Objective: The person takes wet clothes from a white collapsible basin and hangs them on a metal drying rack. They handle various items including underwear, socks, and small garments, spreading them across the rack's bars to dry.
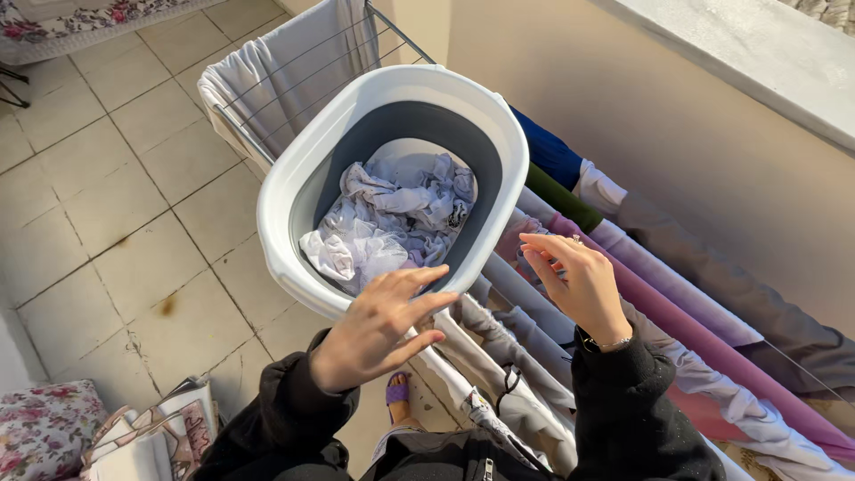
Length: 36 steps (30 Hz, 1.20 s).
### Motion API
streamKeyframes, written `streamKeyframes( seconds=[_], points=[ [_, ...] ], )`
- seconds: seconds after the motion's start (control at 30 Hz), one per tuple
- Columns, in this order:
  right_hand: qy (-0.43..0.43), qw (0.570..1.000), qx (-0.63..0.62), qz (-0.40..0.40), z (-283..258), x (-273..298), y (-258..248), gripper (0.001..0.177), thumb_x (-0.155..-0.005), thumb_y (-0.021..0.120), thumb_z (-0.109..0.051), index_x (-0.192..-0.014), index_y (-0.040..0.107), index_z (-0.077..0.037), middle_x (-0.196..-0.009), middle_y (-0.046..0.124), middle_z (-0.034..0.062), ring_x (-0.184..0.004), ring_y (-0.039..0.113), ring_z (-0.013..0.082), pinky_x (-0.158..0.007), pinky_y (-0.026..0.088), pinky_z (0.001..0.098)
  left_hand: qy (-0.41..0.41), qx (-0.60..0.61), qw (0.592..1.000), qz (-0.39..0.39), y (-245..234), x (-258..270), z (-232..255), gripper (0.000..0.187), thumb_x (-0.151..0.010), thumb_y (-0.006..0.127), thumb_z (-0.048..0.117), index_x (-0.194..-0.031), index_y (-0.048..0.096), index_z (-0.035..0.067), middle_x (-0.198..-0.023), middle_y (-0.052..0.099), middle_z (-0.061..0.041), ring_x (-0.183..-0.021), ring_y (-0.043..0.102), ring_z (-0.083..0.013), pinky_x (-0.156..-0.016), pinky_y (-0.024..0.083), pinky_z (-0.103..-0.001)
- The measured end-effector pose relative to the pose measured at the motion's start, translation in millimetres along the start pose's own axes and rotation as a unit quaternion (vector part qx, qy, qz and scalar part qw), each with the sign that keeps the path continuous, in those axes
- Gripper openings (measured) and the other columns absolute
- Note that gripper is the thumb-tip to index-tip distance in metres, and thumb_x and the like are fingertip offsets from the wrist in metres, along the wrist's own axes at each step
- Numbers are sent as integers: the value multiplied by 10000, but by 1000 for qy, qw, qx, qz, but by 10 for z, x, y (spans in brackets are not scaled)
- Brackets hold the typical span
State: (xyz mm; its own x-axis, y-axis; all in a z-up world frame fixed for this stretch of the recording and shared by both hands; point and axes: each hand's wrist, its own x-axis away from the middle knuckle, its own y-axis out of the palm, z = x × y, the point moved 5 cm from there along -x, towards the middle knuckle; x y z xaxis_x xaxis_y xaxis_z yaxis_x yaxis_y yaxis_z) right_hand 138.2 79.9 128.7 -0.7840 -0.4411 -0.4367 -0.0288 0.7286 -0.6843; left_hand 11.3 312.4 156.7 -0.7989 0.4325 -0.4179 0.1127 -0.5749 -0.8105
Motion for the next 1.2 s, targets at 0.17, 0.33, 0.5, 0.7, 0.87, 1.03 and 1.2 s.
streamKeyframes(
  seconds=[0.17, 0.33, 0.5, 0.7, 0.87, 1.03, 1.2],
  points=[
    [-113, 979, 58, -160, 2, -1049, 860, 285, -927, 689, -262, -1183, 731, -144, -1010, 781, 45, -947, 721, 247, -788, 561, 407, -105, -92, 990, 9, -971, 66, -1216, 481, -888, 725, 289, -1328, 647, 110, -1361, 618, -125, -1187, 593, -348, -1007, 456, -438],
    [-62, 931, 255, -252, 793, -1993, 2044, 429, -848, 706, -181, -1275, 662, -163, -1104, 728, 105, -1059, 668, 335, -808, 558, 458, -62, -119, 981, -139, -514, -507, -2572, 426, -849, 774, 270, -1234, 663, 125, -1229, 651, -75, -1162, 611, -309, -991, 491, -432],
    [-86, 890, 355, -275, 1475, -2204, 2763, 485, -843, 652, -101, -1312, 636, -221, -1157, 703, 71, -1114, 679, 282, -840, 569, 442, -80, -233, 906, -344, 634, -899, -3577, 477, -778, 836, 271, -1208, 664, 156, -1175, 654, -107, -1129, 626, -310, -895, 520, -455],
    [-28, 840, 439, -318, 1888, -2157, 2862, 232, -931, 653, -176, -1138, 757, -189, -1125, 721, 100, -1122, 696, 286, -848, 584, 402, -39, -296, 898, -322, 839, -991, -3789, 163, -801, 789, 214, -941, 783, 131, -957, 754, -123, -938, 747, -308, -773, 584, -440],
    [53, 908, 290, -298, 1440, -2294, 2181, 323, -863, 747, -395, -1054, 793, -138, -1054, 725, 102, -1065, 673, 306, -854, 549, 429, -44, -129, 977, -166, -2, -1251, -3426, 266, -835, 791, 308, -976, 746, 87, -899, 765, -147, -897, 733, -334, -784, 547, -449],
    [-122, 983, 13, -133, 655, -2241, 1297, 187, -909, 771, -186, -1061, 772, -77, -1215, 715, 103, -1022, 676, 214, -854, 538, 351, -57, 27, 989, -137, -303, -1262, -3258, 520, -784, 788, 352, -1201, 647, 75, -901, 752, -134, -893, 737, -329, -813, 553, -426],
    [69, 965, -238, -86, 332, -2101, 999, 160, -980, 716, -110, -1106, 692, -15, -985, 682, 21, -912, 639, 67, -824, 539, 250, 62, -78, 991, -89, -173, -1220, -2882, 752, -699, 853, 509, -1259, 603, 74, -1029, 720, -187, -971, 690, -392, -785, 512, -505]
  ],
)
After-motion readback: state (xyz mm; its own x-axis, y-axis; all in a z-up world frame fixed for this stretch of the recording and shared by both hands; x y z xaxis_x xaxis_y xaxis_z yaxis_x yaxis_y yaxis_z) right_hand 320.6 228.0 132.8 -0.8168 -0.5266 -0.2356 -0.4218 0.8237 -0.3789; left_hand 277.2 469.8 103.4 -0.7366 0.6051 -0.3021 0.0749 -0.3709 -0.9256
